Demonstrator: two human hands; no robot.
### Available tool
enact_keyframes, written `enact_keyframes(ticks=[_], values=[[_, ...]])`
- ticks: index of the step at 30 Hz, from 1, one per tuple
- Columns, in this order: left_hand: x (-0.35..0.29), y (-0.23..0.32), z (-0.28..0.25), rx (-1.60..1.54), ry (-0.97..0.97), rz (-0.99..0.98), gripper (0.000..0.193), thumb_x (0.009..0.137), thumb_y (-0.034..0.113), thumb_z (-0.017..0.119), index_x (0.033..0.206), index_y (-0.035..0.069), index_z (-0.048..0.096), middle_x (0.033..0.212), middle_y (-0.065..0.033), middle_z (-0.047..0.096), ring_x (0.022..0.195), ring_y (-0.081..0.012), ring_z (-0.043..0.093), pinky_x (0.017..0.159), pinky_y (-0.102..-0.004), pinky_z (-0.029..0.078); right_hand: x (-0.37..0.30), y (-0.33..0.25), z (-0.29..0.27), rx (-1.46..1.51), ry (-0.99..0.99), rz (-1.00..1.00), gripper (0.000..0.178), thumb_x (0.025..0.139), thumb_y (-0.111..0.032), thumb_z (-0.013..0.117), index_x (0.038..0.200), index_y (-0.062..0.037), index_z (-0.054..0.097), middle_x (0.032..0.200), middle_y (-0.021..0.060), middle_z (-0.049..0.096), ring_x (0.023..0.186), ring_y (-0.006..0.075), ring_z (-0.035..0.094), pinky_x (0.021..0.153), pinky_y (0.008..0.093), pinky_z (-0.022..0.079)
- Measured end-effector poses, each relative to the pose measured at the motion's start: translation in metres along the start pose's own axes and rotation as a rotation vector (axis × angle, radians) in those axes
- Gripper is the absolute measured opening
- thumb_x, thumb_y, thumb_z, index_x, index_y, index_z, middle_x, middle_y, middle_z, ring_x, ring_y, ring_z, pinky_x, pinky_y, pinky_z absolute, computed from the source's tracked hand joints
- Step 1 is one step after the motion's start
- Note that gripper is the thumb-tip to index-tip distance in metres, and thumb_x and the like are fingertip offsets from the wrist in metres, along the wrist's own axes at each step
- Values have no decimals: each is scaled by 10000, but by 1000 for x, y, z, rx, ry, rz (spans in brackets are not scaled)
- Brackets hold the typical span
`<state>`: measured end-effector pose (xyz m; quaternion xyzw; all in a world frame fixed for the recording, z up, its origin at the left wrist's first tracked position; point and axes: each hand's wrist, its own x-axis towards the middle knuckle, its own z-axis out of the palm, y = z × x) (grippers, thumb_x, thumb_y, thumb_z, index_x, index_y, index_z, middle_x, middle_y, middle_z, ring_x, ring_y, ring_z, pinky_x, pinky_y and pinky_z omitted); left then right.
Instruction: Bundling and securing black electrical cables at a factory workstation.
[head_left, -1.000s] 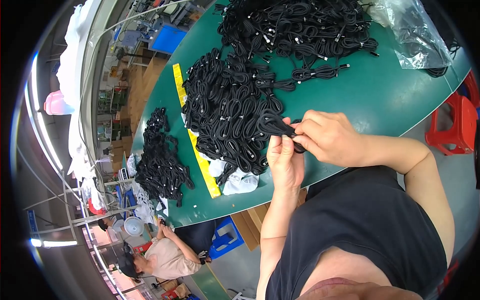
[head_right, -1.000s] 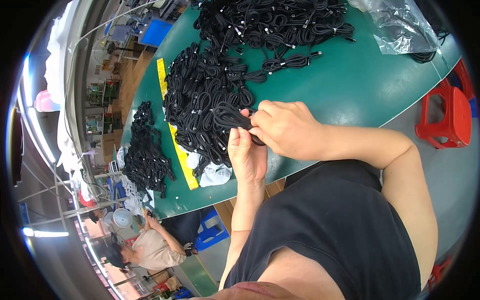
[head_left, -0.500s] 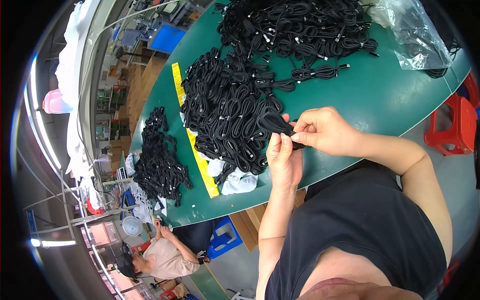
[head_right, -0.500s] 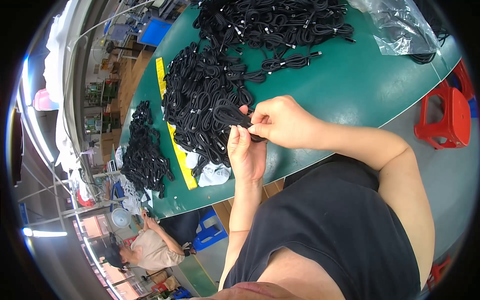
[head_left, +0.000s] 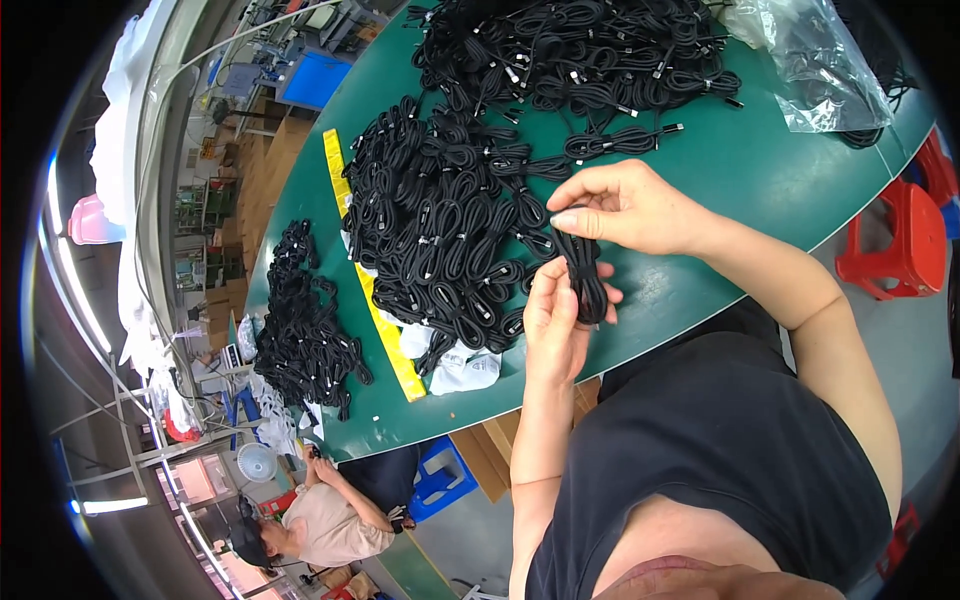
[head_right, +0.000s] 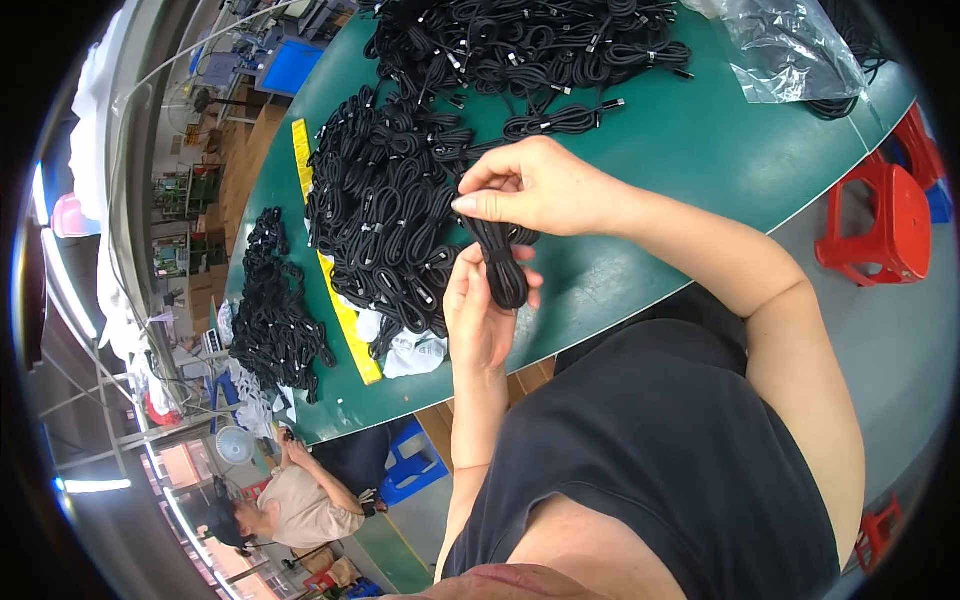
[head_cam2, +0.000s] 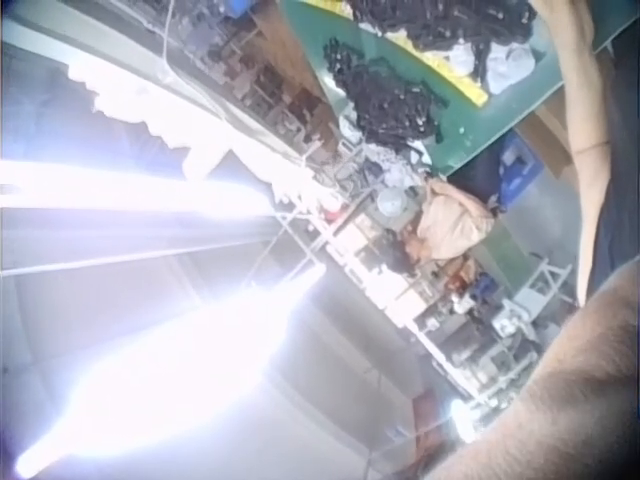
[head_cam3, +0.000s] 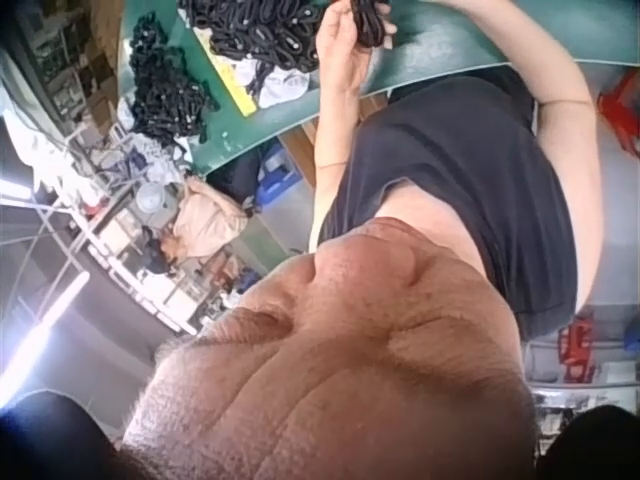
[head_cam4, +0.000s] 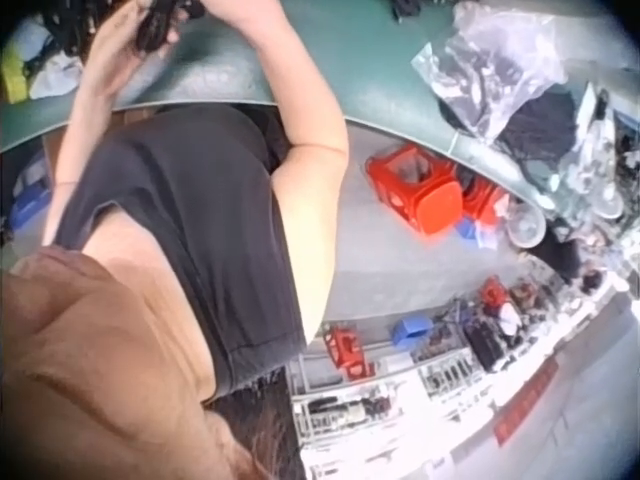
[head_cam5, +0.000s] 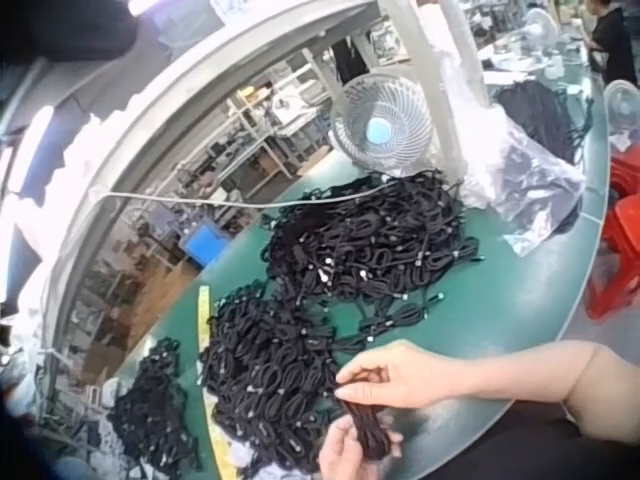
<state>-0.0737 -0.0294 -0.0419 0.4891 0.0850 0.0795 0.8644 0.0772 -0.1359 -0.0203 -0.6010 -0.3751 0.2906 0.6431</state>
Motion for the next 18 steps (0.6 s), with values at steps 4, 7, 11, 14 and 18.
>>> enact_keyframes(ticks=[4, 7, 11, 14, 18], values=[[-6, -4, -2, 201, 22, 114, 508, 858, 115, 570, 1280, -33, 331, 1122, -174, 520, 905, -244, 587, 716, -317, 496, 0, 0, -4, 49, 97, 22, 264, 839, -204, 622, 1015, -8, 597, 856, 36, 600, 765, 76, 556, 669, 210, 460], [-8, -5, -2, 298, 69, 145, 464, 855, 7, 541, 1280, -42, 361, 1101, -141, 531, 899, -208, 591, 728, -308, 510, -2, -4, -3, -81, 123, 26, 287, 846, -222, 614, 1034, -7, 586, 874, 51, 606, 792, 93, 563, 703, 225, 467], [-10, -9, -2, 456, 216, 209, 372, 855, 17, 548, 1205, -52, 444, 977, -125, 583, 767, -189, 614, 618, -273, 507, -3, 6, -1, 36, 114, 96, 343, 847, -241, 612, 1072, 12, 558, 912, 81, 607, 849, 129, 571, 756, 265, 471], [-12, -12, -7, 556, 255, 214, 339, 854, 10, 553, 1176, -48, 466, 942, -105, 589, 728, -164, 617, 588, -245, 509, -6, 10, -3, 36, 80, 136, 412, 832, -286, 623, 1081, 35, 554, 949, 134, 612, 881, 181, 587, 784, 303, 478], [-8, -13, -4, 456, 319, 187, 288, 830, -13, 569, 1107, -56, 504, 913, -120, 605, 670, -186, 616, 543, -261, 495, -9, 13, -7, 5, 16, 157, 491, 807, -325, 647, 1102, 53, 544, 1026, 181, 597, 928, 226, 588, 811, 327, 473]])
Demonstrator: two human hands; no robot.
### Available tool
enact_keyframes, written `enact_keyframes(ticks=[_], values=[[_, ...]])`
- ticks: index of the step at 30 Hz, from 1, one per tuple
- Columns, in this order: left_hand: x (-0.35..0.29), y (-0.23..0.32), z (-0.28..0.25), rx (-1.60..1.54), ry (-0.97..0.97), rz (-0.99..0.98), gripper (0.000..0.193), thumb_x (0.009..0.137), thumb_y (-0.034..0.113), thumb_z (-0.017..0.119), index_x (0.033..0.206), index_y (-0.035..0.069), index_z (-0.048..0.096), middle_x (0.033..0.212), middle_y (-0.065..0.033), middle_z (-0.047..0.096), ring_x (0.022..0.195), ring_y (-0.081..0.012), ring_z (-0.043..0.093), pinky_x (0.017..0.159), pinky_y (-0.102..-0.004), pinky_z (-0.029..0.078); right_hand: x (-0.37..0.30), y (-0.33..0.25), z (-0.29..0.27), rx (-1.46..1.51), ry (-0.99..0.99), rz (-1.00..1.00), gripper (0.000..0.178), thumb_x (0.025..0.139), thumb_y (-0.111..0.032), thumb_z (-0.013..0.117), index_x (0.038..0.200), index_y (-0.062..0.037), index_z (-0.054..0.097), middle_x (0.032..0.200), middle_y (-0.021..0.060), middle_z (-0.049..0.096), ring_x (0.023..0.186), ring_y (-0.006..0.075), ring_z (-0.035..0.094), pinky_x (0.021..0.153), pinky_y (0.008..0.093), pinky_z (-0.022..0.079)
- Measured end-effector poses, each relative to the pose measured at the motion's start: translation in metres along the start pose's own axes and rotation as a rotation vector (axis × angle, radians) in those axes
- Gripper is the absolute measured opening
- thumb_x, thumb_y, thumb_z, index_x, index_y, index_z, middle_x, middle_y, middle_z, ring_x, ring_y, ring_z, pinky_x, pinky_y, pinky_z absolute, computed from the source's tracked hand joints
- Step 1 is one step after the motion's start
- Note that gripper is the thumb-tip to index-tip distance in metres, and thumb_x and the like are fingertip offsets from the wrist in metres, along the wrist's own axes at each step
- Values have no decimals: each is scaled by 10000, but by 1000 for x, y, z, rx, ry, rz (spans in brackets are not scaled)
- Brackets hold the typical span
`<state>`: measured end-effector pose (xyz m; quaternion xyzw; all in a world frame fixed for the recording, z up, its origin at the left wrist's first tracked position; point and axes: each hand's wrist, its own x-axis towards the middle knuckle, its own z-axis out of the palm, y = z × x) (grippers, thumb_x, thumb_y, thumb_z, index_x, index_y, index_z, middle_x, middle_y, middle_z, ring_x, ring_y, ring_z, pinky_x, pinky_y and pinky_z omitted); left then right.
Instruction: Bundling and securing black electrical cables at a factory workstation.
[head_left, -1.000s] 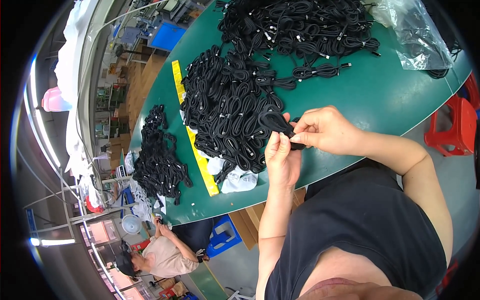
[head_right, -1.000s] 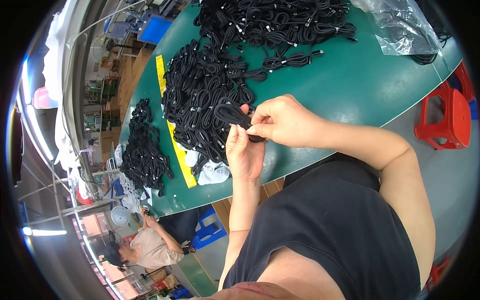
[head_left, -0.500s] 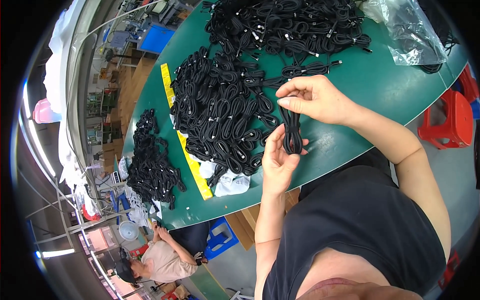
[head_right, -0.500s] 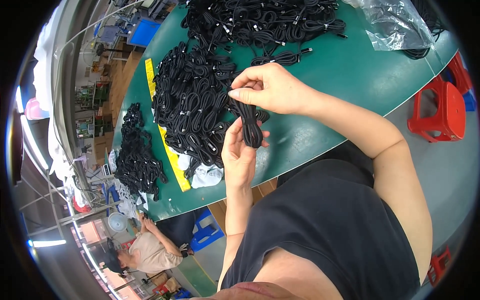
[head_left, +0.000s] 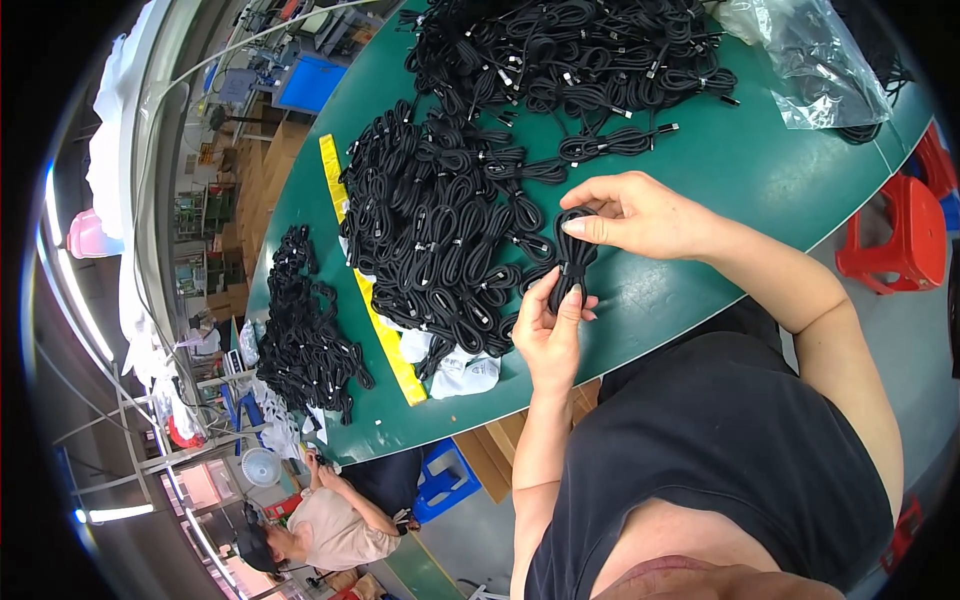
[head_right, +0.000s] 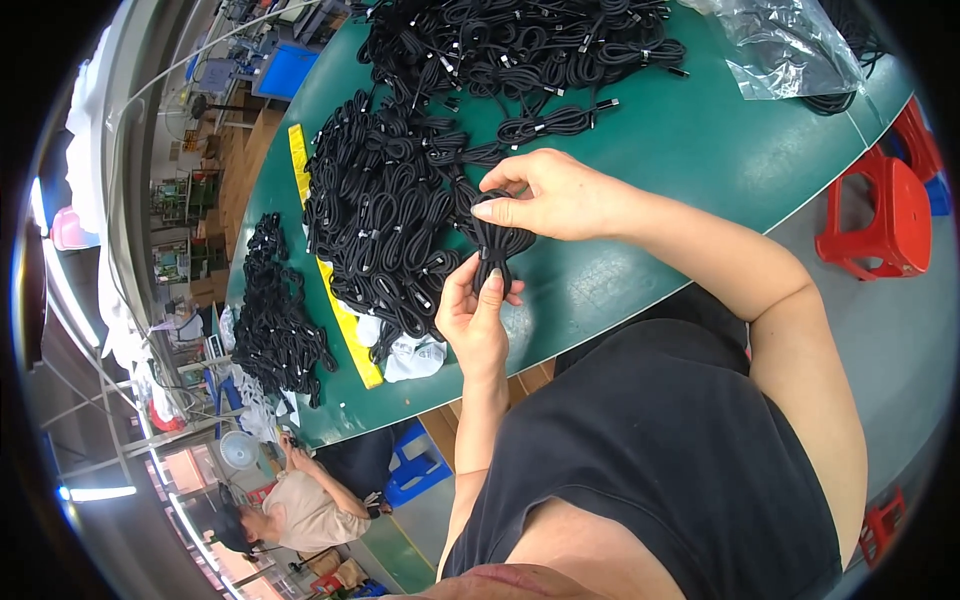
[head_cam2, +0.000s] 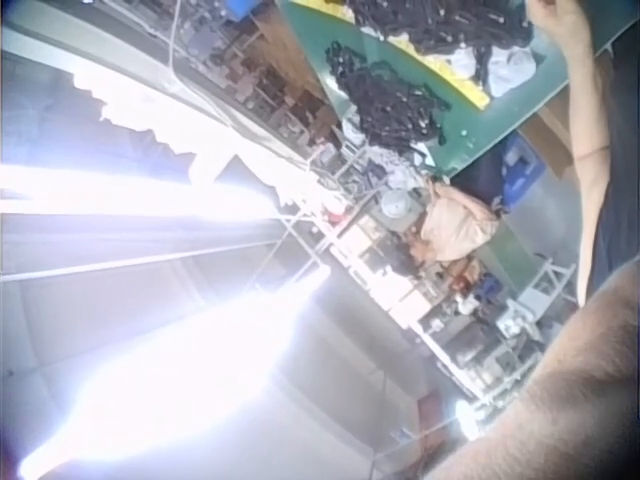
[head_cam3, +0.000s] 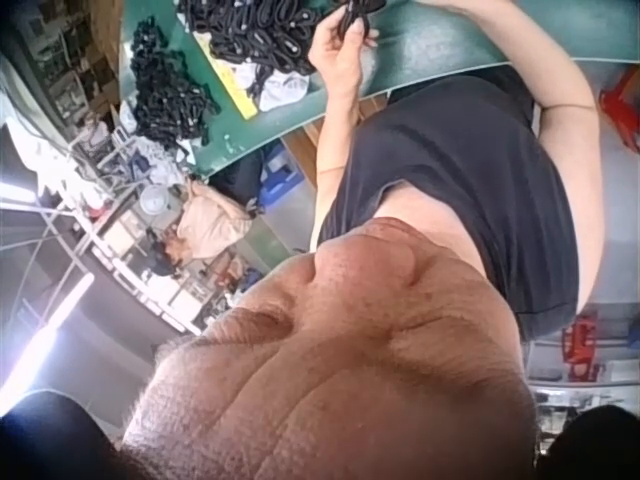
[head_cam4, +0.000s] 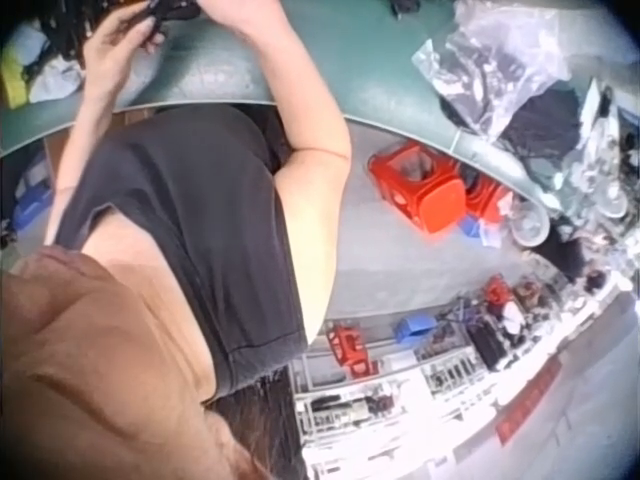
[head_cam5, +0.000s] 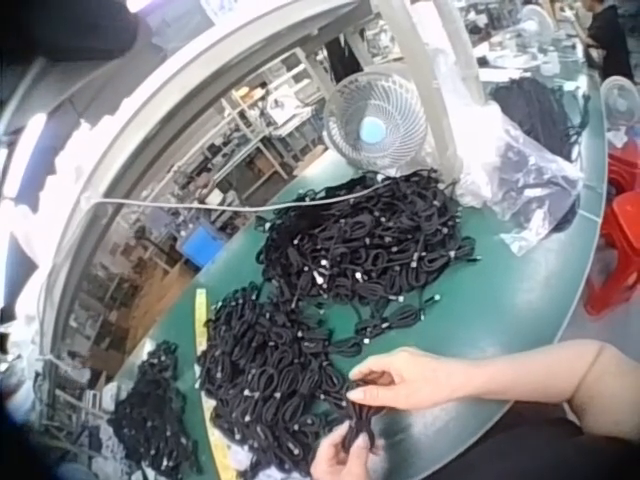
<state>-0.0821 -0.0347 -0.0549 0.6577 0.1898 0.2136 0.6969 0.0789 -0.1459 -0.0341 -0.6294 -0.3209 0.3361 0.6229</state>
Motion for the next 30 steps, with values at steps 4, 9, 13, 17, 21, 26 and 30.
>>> enact_keyframes(ticks=[4, 9, 13, 17, 21, 26, 30], values=[[-1, -1, -1, -106, -23, -19, 300, 820, -21, 577, 1108, -54, 499, 909, -124, 604, 682, -192, 617, 552, -266, 501, 1, 6, -3, 163, -46, 37, 503, 793, -298, 668, 1133, 44, 529, 1068, 169, 577, 961, 218, 567, 837, 323, 459], [1, -1, 3, -109, -75, -51, 302, 829, -26, 567, 1116, -37, 477, 928, -130, 589, 738, -176, 614, 615, -261, 513, 4, 12, -4, 411, -29, 26, 394, 793, -154, 663, 1118, 30, 540, 1015, 102, 578, 949, 157, 548, 837, 278, 452], [0, 0, 3, -113, -88, -125, 231, 855, 33, 559, 1064, -36, 488, 887, -125, 600, 697, -163, 609, 594, -248, 501, -2, 3, 2, 464, 53, -87, 330, 800, -106, 643, 1090, 25, 556, 987, 78, 582, 922, 128, 547, 806, 257, 457], [-8, 2, 0, -25, -121, -132, 182, 892, 138, 527, 957, -31, 512, 770, -134, 610, 541, -155, 577, 474, -241, 458, -1, 8, 0, 592, -67, -22, 309, 816, -130, 632, 1083, 8, 563, 969, 54, 587, 908, 111, 538, 813, 254, 439], [-8, -4, -1, -47, -109, -145, 174, 886, 142, 540, 937, -23, 520, 741, -118, 610, 531, -148, 568, 464, -235, 445, -1, 3, 3, 518, -27, 46, 313, 834, -180, 620, 1083, 0, 563, 975, 42, 588, 914, 105, 533, 840, 256, 416], [-7, -5, 0, -79, -70, -158, 171, 881, 147, 553, 925, -15, 524, 741, -110, 610, 540, -143, 563, 469, -229, 438, 2, 8, -4, 435, -37, 30, 316, 830, -187, 611, 1077, 3, 564, 983, 46, 582, 925, 113, 525, 844, 283, 425], [-7, -7, -4, -60, -95, -166, 165, 873, 134, 564, 932, -15, 523, 762, -106, 613, 564, -135, 566, 487, -226, 443, -2, 5, -12, 143, -124, -119, 345, 765, -109, 588, 1085, 16, 558, 983, 73, 580, 916, 156, 537, 848, 308, 433]])
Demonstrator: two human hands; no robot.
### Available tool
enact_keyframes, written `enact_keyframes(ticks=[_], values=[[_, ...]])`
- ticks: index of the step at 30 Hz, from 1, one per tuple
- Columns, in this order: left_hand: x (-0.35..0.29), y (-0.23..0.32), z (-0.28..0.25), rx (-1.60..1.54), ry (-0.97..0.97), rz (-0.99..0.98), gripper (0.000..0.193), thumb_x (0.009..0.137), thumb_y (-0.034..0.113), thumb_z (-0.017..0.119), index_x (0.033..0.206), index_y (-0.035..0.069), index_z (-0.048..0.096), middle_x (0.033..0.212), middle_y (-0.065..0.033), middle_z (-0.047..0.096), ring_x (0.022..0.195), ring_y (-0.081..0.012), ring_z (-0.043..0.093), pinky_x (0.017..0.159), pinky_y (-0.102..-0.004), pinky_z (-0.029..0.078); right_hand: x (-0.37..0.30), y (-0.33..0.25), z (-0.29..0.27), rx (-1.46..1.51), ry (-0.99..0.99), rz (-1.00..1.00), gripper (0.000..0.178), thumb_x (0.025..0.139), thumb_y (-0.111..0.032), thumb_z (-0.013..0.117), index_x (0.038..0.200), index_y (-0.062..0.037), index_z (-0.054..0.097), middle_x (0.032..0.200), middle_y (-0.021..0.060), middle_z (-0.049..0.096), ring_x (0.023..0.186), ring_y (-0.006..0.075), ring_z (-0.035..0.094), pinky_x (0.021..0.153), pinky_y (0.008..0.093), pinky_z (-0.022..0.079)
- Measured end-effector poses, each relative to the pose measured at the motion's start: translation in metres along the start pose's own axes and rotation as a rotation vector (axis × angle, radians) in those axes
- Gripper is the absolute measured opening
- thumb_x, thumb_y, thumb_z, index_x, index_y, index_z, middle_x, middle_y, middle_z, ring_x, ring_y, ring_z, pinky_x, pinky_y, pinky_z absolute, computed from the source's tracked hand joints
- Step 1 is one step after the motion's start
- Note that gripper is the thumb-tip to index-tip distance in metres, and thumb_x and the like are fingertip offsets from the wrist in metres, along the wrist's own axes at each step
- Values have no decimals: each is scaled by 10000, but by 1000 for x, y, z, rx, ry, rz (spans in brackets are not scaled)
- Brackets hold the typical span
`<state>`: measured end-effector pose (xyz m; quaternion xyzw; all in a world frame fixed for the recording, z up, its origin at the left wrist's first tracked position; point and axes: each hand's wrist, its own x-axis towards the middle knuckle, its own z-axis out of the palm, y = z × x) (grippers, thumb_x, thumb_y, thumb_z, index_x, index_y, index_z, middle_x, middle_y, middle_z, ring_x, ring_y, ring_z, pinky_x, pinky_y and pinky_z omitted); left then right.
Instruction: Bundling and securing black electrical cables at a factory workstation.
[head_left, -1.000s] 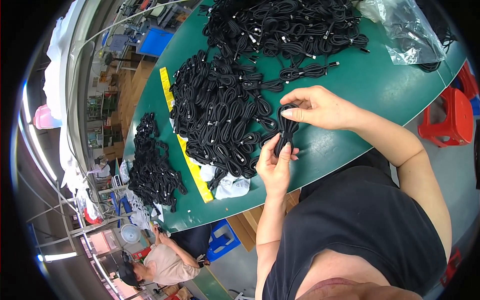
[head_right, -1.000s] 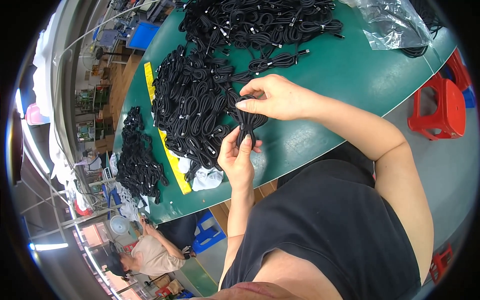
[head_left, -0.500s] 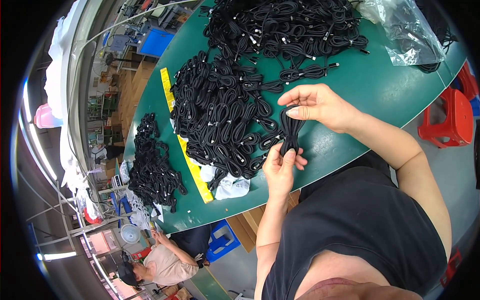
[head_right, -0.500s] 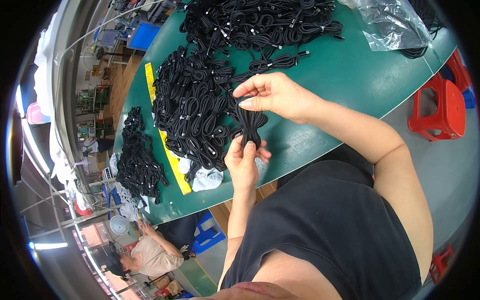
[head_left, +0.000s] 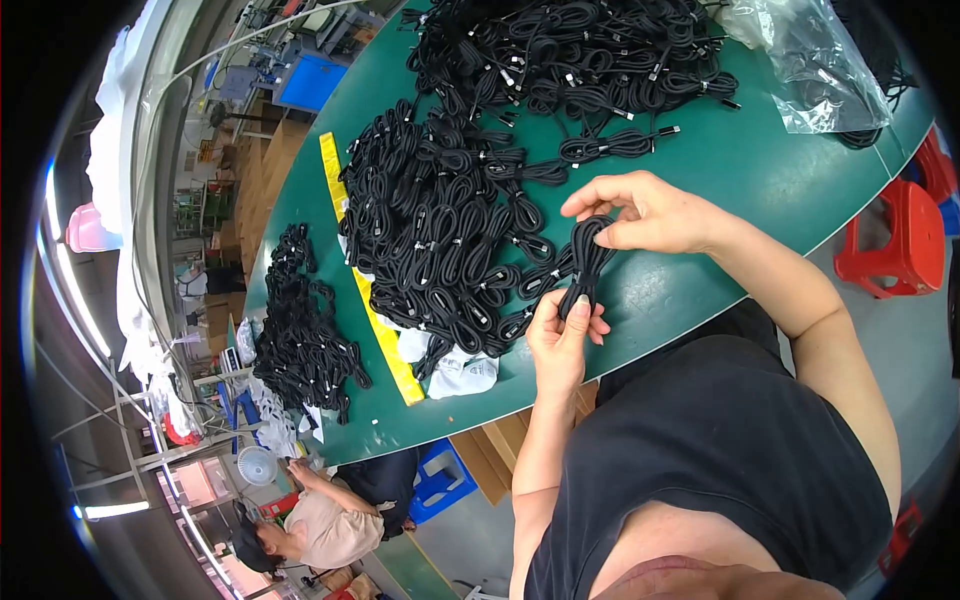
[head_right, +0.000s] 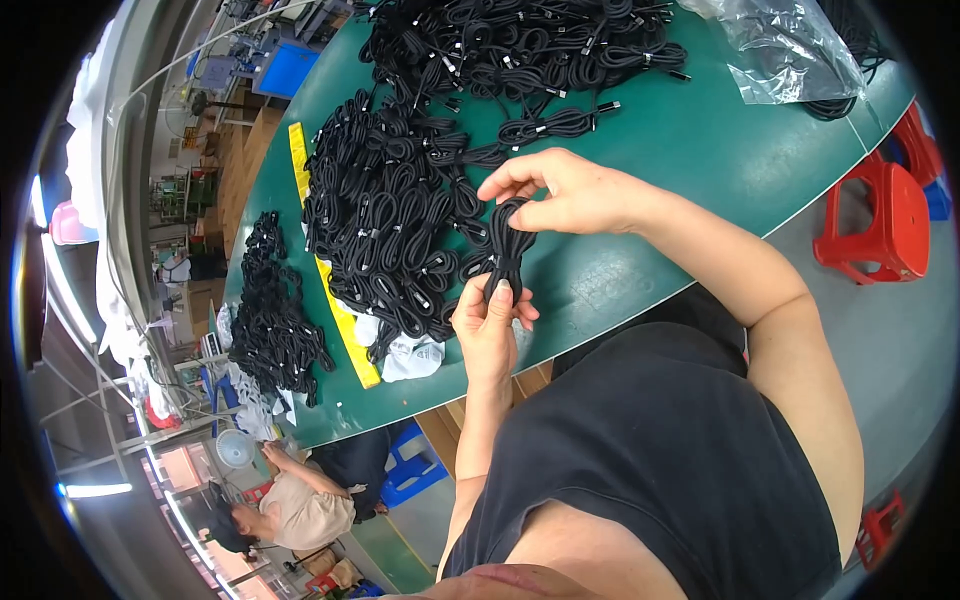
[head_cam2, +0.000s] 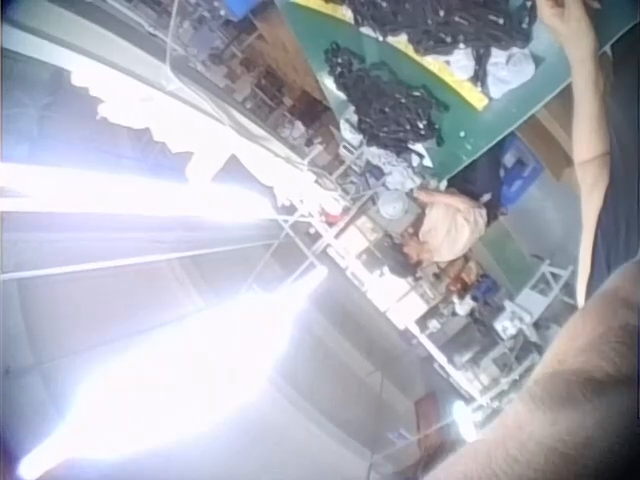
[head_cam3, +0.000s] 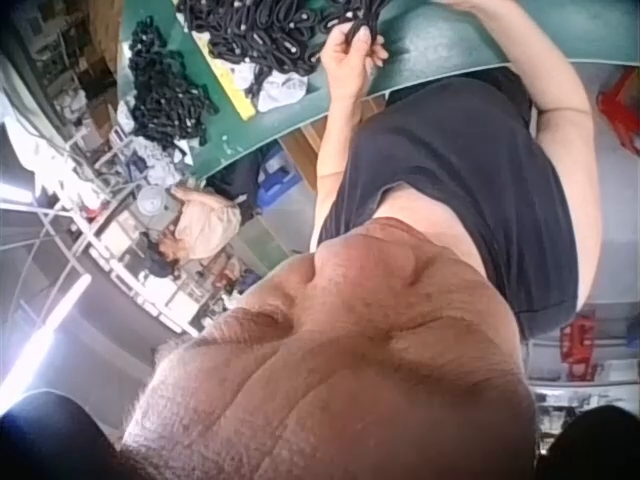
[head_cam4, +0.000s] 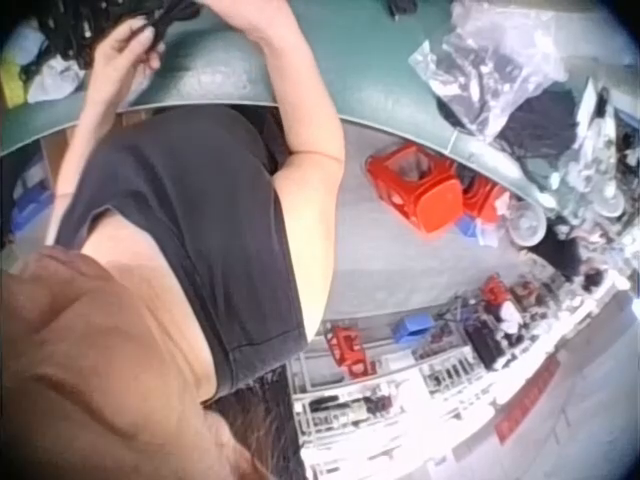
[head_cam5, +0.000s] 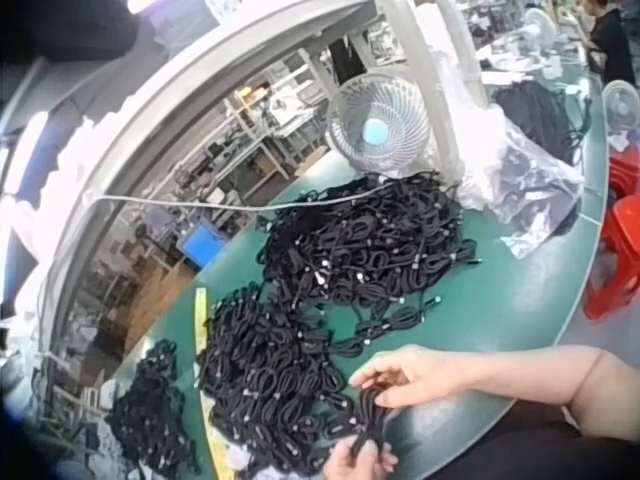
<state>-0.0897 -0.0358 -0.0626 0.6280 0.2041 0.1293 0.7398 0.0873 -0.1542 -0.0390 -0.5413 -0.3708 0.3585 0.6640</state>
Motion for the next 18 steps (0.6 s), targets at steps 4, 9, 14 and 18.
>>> enact_keyframes(ticks=[4, 9, 14, 18], values=[[-1, -1, 0, 124, 34, 24, 161, 864, 109, 575, 948, -17, 520, 777, -88, 606, 599, -117, 572, 512, -219, 455, 2, 4, 3, -325, 69, 83, 383, 705, -85, 558, 1077, 5, 567, 892, 114, 591, 786, 187, 566, 732, 299, 464], [-3, -5, 3, 326, 73, 125, 169, 859, 98, 581, 967, -18, 521, 772, -58, 588, 601, -94, 564, 520, -203, 453, 0, 6, 11, -344, 69, 193, 327, 720, -98, 548, 1026, 12, 585, 743, 126, 592, 642, 170, 563, 630, 308, 463], [-3, -10, 3, 549, 75, 258, 203, 855, 114, 593, 994, -18, 527, 765, -44, 584, 589, -78, 558, 495, -191, 444, -5, 13, 25, -528, 285, -43, 228, 729, -21, 534, 946, 36, 570, 698, 138, 593, 548, 188, 568, 494, 297, 442], [2, -10, 8, 577, 163, 271, 244, 853, 111, 593, 1041, -27, 522, 757, -47, 589, 592, -78, 563, 493, -201, 462, -3, 27, 33, -822, 433, -336, 158, 726, -44, 522, 846, 40, 578, 675, 176, 603, 600, 290, 605, 550, 338, 479]])
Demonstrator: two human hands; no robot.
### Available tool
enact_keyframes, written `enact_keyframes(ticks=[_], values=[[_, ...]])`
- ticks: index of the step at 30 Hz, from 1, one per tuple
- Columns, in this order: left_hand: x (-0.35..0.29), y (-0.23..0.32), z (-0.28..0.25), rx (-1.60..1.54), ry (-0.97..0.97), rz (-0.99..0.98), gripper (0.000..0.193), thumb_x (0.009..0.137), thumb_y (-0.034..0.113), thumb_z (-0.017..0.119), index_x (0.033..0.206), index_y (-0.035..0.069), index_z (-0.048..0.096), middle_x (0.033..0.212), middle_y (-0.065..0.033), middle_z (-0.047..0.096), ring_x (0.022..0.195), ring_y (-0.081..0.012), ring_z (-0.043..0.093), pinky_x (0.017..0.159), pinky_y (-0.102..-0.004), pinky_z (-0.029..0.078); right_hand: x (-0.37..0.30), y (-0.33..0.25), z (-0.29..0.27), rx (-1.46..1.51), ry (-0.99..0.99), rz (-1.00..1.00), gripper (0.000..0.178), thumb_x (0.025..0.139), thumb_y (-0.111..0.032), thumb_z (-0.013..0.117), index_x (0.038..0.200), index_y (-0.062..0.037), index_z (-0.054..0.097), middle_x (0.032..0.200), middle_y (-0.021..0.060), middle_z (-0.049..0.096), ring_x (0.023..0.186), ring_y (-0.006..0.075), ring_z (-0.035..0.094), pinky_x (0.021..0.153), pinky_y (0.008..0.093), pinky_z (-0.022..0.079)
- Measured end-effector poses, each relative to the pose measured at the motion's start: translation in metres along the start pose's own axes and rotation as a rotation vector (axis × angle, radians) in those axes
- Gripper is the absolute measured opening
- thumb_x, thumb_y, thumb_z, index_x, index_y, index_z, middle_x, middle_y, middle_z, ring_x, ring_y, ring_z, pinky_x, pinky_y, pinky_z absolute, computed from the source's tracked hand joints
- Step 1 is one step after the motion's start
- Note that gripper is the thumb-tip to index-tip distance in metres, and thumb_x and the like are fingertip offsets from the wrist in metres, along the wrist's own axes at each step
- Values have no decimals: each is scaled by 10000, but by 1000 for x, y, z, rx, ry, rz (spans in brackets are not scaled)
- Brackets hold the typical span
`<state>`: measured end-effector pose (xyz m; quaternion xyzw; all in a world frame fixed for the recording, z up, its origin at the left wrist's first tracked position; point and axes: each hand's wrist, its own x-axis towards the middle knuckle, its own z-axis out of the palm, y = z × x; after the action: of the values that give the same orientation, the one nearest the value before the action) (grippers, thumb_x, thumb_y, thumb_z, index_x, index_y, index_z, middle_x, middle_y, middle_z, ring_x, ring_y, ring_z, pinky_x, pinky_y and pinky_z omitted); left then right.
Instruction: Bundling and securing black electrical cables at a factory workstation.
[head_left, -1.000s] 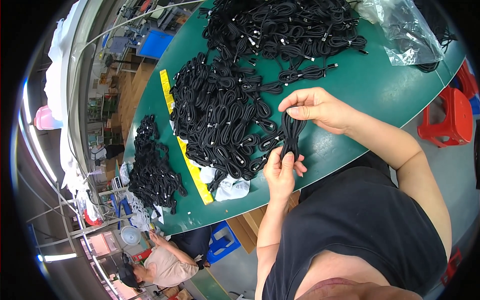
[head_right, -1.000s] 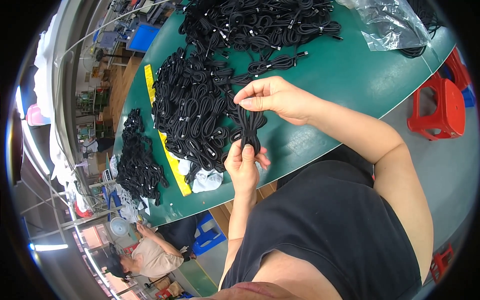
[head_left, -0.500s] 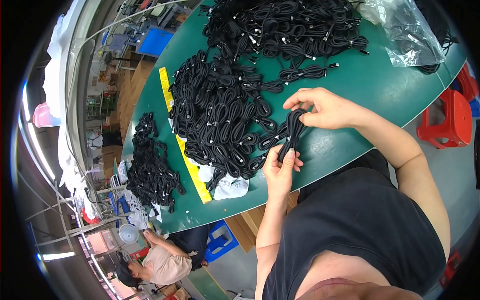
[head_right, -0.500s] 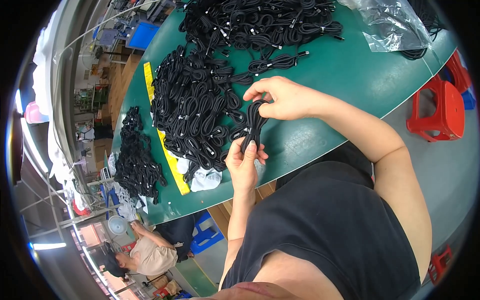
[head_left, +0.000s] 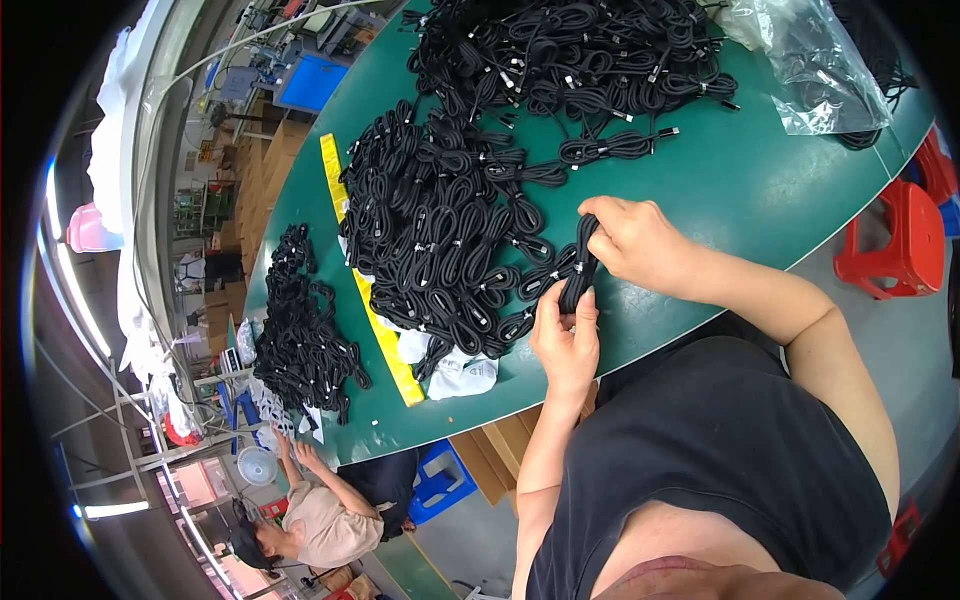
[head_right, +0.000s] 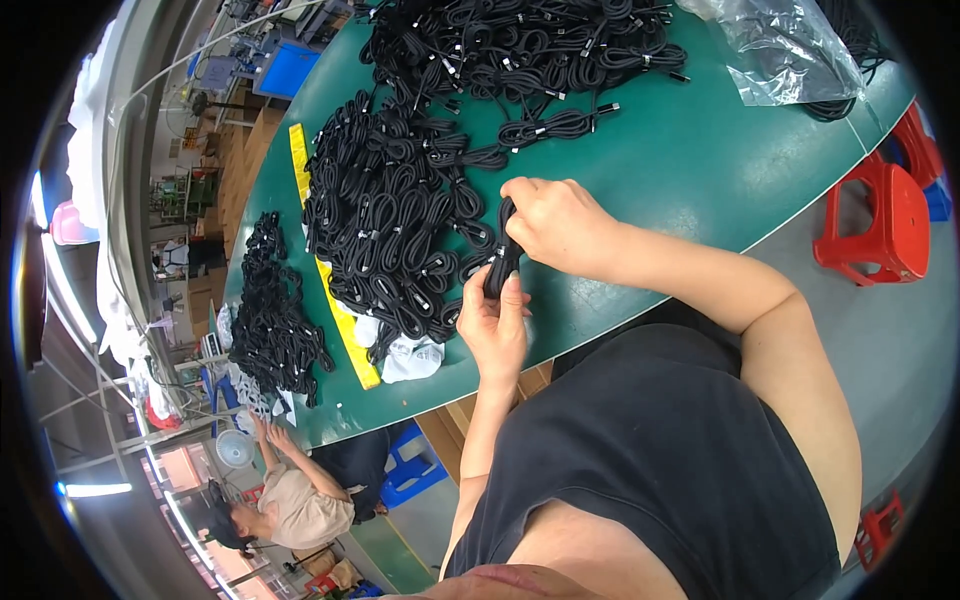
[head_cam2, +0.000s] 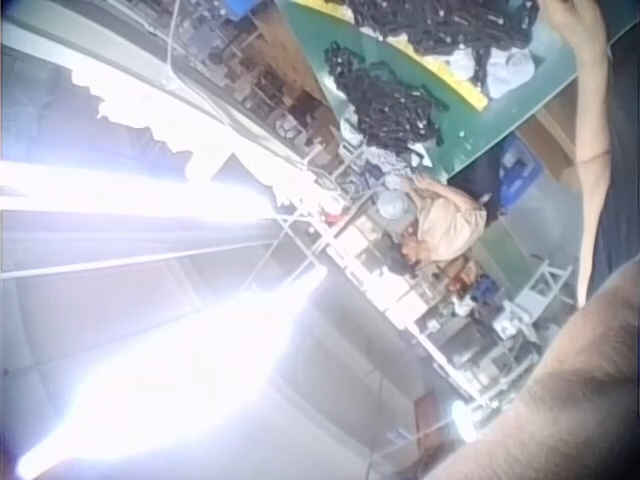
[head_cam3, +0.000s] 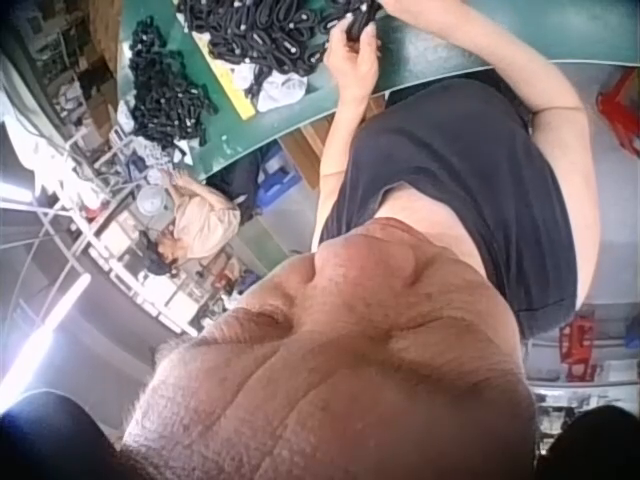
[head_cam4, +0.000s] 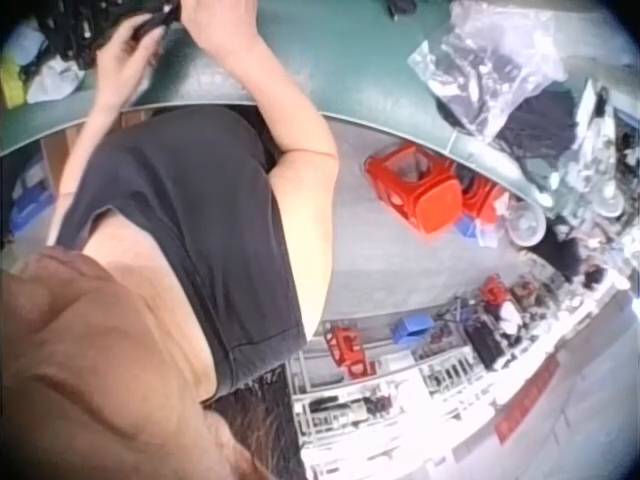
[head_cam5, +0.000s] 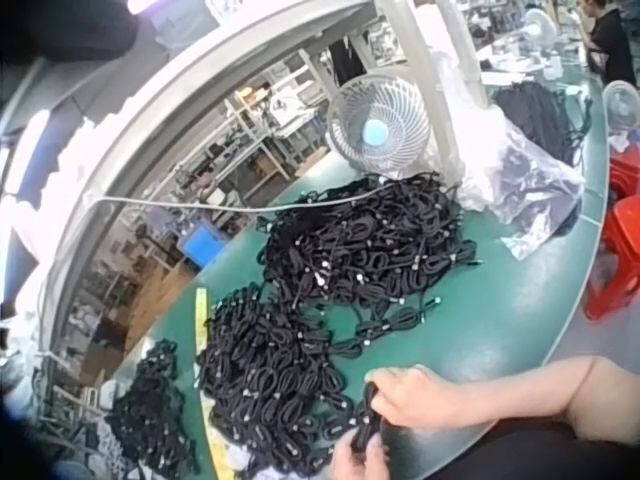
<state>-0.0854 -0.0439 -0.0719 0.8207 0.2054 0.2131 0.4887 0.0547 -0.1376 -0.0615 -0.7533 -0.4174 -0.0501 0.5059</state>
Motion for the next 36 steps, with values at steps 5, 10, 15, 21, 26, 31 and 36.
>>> enact_keyframes(ticks=[5, 10, 15, 21, 26, 31, 36], values=[[-3, 3, -2, -23, 44, 10, 274, 872, 86, 553, 1106, -39, 483, 770, -68, 589, 598, -90, 565, 509, -211, 481, 6, 3, -8, 485, -209, 455, 206, 765, 11, 473, 943, 36, 572, 777, 108, 618, 655, 192, 614, 589, 297, 496], [-4, -1, -1, -471, -118, -186, 277, 915, 124, 478, 1140, -35, 453, 833, -135, 596, 581, -125, 557, 479, -241, 475, 6, 7, -15, 1295, -228, 509, 280, 836, -64, 535, 1105, 10, 523, 966, 108, 587, 906, 170, 571, 822, 311, 466], [3, 6, 11, -763, -253, -363, 269, 915, 187, 491, 1081, -25, 476, 841, -159, 605, 574, -144, 563, 460, -239, 458, 18, 14, -10, 1509, -136, 619, 262, 864, -135, 570, 1068, 27, 538, 929, 103, 597, 848, 161, 591, 757, 302, 510], [23, 15, 23, -943, -187, -427, 226, 922, 205, 476, 949, -20, 489, 820, -160, 601, 545, -147, 559, 451, -236, 454, 46, 4, 6, 844, -36, 433, 182, 870, -55, 535, 1036, 14, 560, 937, 85, 597, 692, 105, 574, 608, 239, 499], [64, 16, 44, -773, -161, -358, 244, 934, 205, 446, 936, -36, 480, 756, -148, 593, 519, -151, 560, 426, -239, 457, 82, 13, 26, 479, 258, 53, 158, 891, -67, 500, 1020, 3, 559, 834, 56, 591, 566, 77, 525, 463, 199, 434], [87, 8, 38, -876, -305, -356, 240, 925, 215, 463, 917, -20, 512, 734, -133, 601, 493, -138, 553, 401, -227, 443, 103, 33, 0, 1296, 56, 674, 228, 914, -183, 489, 1016, 16, 530, 687, 22, 509, 481, 66, 405, 413, 198, 354], [90, -10, 41, -853, -296, -358, 200, 910, 168, 498, 964, -22, 529, 719, -119, 597, 483, -128, 543, 394, -219, 431, 99, 18, 10, 809, 51, 443, 268, 947, -238, 429, 929, 2, 548, 629, 2, 466, 466, 44, 391, 399, 186, 339]])
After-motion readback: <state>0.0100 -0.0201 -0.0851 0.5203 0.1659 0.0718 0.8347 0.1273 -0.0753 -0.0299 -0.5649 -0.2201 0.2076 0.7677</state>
